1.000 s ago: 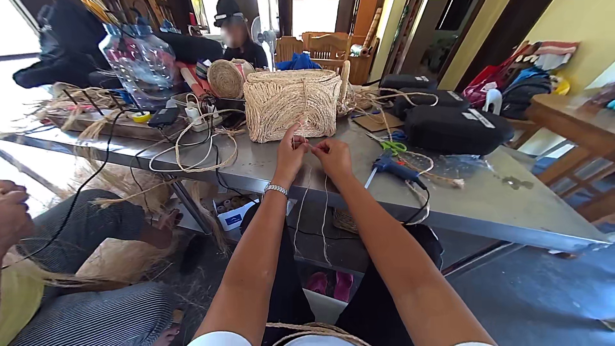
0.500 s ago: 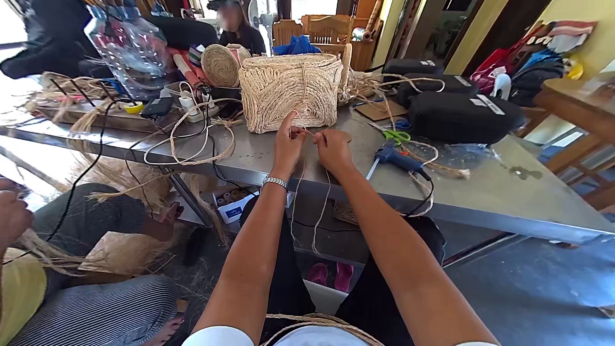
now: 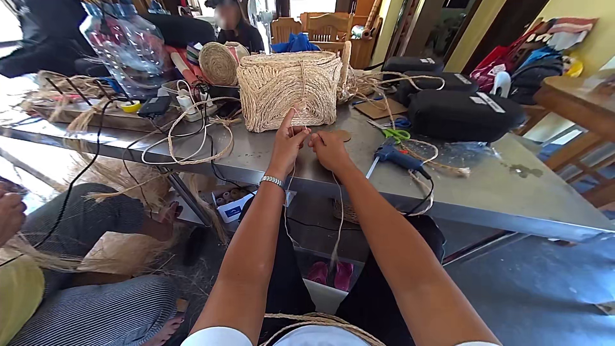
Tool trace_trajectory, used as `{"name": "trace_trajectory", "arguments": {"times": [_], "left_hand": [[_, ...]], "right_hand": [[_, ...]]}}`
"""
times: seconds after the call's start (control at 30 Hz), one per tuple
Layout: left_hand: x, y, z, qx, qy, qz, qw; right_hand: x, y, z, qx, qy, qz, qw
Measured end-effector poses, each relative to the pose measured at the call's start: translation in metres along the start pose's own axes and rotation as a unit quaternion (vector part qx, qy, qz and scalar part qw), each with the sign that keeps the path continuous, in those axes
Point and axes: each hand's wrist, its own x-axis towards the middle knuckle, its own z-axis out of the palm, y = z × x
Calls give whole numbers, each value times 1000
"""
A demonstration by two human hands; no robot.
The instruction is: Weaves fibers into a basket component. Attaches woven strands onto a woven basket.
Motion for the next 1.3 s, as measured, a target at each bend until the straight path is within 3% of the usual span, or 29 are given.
{"name": "trace_trajectory", "arguments": {"times": [0.23, 0.43, 0.67, 0.97, 1.3], "left_hand": [[0, 0, -1, 32, 16, 12, 999], [-1, 1, 1, 47, 8, 14, 999], [-1, 0, 1, 57, 19, 41, 997], [-1, 0, -1, 156, 86, 75, 981], [-3, 6, 3, 13, 46, 37, 998]], "right_hand": [[-1, 3, 7, 149, 44, 1, 988], [-3, 3, 6, 55, 152, -58, 985], [-5, 4, 5, 49, 195, -55, 978], [-5, 1, 4, 28, 158, -58, 985], [-2, 4, 5, 47, 97, -50, 993]]}}
